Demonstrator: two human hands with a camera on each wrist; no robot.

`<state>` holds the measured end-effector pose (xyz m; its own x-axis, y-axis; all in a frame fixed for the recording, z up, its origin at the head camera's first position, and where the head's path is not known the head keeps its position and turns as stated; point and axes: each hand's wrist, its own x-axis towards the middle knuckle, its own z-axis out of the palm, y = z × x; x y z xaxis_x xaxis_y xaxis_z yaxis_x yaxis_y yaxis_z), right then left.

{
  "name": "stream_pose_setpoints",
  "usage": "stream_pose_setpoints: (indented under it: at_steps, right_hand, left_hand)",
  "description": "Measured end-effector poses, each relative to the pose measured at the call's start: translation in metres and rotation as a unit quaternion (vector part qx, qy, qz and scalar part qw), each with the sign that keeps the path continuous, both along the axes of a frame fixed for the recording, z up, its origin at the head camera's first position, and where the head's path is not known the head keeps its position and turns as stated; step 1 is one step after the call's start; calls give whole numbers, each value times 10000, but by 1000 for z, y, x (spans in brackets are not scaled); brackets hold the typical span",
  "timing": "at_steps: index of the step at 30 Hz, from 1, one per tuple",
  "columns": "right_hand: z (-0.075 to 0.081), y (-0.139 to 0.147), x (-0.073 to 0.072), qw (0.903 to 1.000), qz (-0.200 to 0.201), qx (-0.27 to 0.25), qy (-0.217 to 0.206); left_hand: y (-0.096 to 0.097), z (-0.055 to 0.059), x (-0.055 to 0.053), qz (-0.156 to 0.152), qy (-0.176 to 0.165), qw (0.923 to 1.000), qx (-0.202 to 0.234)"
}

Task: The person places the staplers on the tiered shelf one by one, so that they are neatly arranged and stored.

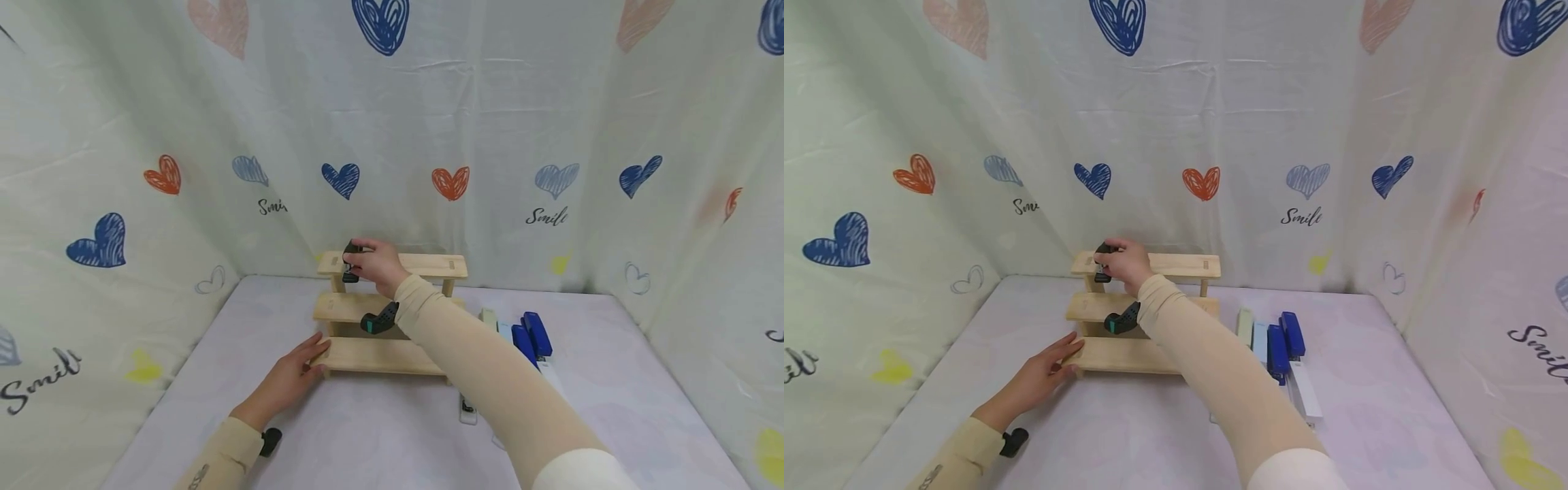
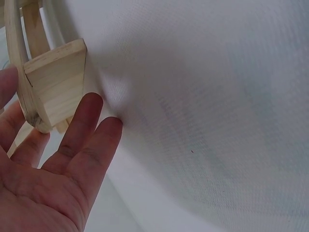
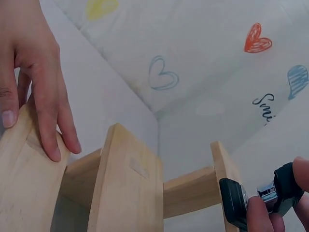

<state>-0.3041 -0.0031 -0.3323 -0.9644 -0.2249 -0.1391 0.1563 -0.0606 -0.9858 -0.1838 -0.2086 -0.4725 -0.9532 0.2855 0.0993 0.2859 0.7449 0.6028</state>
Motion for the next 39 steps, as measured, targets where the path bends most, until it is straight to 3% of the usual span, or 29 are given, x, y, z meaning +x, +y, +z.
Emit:
stream_pose_setpoints:
  at_steps: [27, 32, 39]
  right_hand:
    - [-2, 14, -3, 9995, 213, 209, 106]
    - [8, 48, 5, 9979, 576, 215, 188]
    - [18, 146, 25, 9858, 916, 1213, 720]
  left_hand:
    - [6, -4, -4, -124, 82, 9999, 77]
    - [4, -3, -3, -106, 80, 9999, -1]
    - [0, 0, 1, -26, 135, 9999, -51]
